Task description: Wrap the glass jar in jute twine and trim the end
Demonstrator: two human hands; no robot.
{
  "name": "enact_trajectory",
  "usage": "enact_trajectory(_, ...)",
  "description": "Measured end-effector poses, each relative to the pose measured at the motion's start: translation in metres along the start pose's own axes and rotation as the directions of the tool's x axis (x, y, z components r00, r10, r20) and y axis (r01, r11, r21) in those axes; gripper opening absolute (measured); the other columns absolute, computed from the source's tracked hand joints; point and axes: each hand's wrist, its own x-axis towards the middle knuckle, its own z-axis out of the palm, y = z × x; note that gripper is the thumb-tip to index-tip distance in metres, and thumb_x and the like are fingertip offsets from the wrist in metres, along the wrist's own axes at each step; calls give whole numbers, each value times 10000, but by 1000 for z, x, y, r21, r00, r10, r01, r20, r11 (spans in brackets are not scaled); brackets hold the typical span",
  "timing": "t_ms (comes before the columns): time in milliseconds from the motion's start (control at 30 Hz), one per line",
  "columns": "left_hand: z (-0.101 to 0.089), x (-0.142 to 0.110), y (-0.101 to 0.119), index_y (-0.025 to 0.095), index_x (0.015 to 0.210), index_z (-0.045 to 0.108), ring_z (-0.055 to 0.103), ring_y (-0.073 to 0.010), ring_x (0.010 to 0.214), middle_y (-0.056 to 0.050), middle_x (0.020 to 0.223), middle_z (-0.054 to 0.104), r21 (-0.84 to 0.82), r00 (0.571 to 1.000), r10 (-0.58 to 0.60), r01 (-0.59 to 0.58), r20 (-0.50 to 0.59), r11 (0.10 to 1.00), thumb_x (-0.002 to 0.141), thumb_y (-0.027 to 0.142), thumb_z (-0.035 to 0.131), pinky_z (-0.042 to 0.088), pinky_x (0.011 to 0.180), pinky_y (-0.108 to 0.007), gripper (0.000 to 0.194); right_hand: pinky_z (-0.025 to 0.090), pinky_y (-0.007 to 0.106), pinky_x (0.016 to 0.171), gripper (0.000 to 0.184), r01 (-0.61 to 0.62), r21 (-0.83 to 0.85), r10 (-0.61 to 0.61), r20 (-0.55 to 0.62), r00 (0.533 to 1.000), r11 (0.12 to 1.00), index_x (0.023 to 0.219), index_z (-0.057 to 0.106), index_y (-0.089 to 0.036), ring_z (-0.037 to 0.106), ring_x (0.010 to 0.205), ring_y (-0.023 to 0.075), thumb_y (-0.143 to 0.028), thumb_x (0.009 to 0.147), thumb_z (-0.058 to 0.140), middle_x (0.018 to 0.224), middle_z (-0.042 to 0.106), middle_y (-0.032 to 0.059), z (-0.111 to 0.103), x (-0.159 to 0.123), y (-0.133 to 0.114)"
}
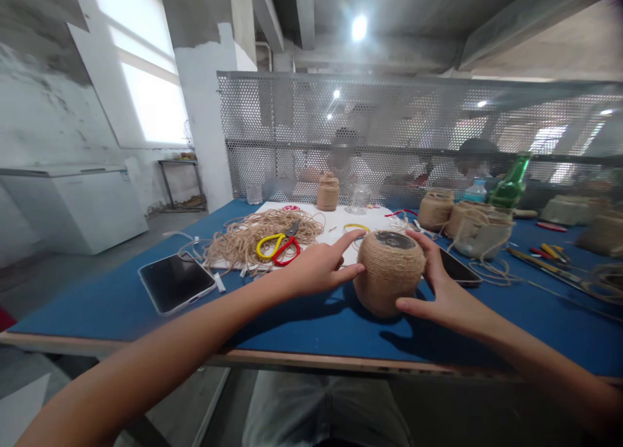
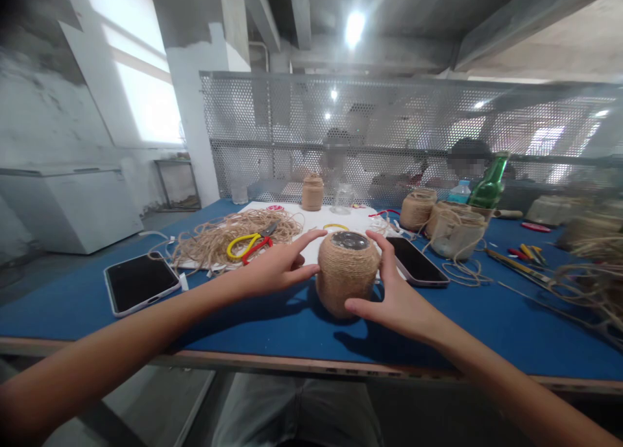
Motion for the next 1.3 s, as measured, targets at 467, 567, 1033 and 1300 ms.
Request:
enact_trajectory(467, 1, 4, -5, 261, 1354, 219, 389, -88, 434, 89, 505, 436, 62, 996, 68, -65, -54, 996, 842, 425, 454, 253, 484, -179, 586, 330, 444, 988, 733, -33, 182, 63, -161, 985, 983, 1257, 229, -294, 357, 1219, 283, -365, 668, 660, 1331, 328, 86, 17, 4, -16)
enact_trajectory(567, 3, 3, -5, 251, 1350, 226, 372, -85, 429, 97, 492, 397, 50, 996, 74, -71, -58, 996, 840, 408, 458, 232, 476, -177, 581, 318, 440, 990, 718, -17, 191, 54, -189, 981, 982, 1248, 236, -289, 354, 1213, 278, -328, 662, 649, 1320, 328, 84, 19, 5, -16)
enact_trajectory(1033, 6, 4, 2, 245, 1310, 290, 375, -80, 436, 95, 513, 405, -20, 994, 16, -18, -112, 1000, 789, 395, 519, 255, 485, -180, 588, 364, 453, 948, 737, -59, 301, 86, -76, 993, 952, 1264, 214, -323, 442, 1146, 270, -296, 659, 635, 1276, 406, 64, 13, 9, -15)
enact_trajectory(1300, 6, 2, 7, 249, 1283, 337, 409, -88, 450, 87, 514, 418, -52, 989, -14, 7, -146, 999, 769, 405, 543, 258, 467, -174, 575, 319, 501, 1015, 852, -21, 188, 62, -217, 974, 982, 1314, 97, -330, 382, 1225, 306, -368, 681, 665, 1343, 335, 108, 19, 1, -25)
